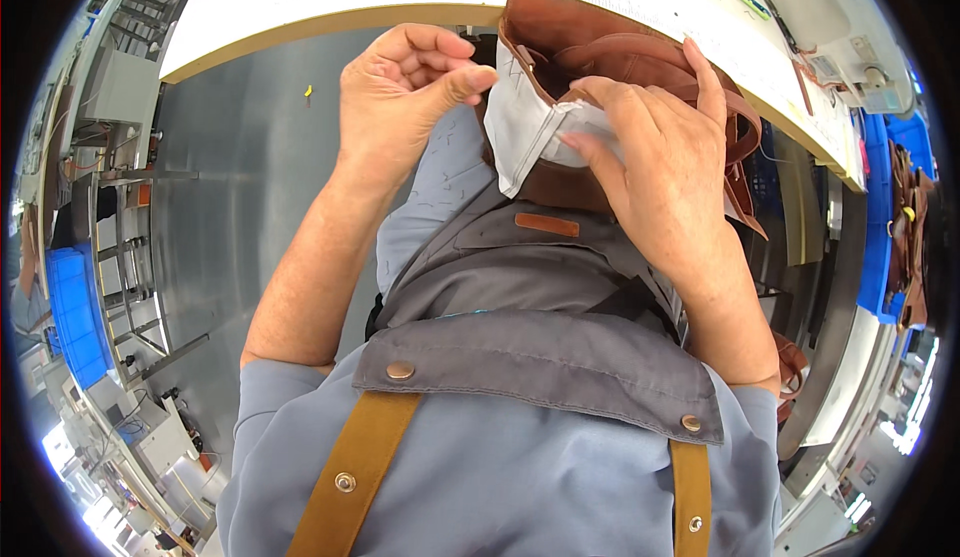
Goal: The worker is seen assembling and sewing parts of a leather bag using a sewing machine.
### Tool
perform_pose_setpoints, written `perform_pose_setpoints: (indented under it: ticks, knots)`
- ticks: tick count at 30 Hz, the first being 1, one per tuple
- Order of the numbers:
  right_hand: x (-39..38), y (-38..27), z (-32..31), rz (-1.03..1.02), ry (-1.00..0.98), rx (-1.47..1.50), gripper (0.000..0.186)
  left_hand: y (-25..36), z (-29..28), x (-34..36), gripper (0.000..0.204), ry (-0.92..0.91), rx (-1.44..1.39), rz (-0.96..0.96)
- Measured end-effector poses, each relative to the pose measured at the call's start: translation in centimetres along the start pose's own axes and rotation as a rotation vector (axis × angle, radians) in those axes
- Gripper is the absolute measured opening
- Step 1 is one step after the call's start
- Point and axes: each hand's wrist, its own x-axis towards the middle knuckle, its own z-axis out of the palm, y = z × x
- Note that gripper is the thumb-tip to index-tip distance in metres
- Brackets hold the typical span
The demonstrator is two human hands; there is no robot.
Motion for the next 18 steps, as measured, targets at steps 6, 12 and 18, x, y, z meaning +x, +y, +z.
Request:
perform_pose_setpoints:
  ticks: [6,12,18]
  knots:
    - [0.1,0.4,1.6,-0.136,0.165,-0.045,0.015,0.5,-0.4,-1.4,0.010,-0.062,0.218,0.002]
    - [-1.2,-0.8,3.0,-0.204,0.356,-0.126,0.009,1.3,1.0,-1.4,0.027,-0.283,0.670,0.438]
    - [-2.1,-1.6,2.6,-0.142,0.362,-0.138,0.013,0.6,1.2,-1.2,0.017,-0.226,0.786,0.684]
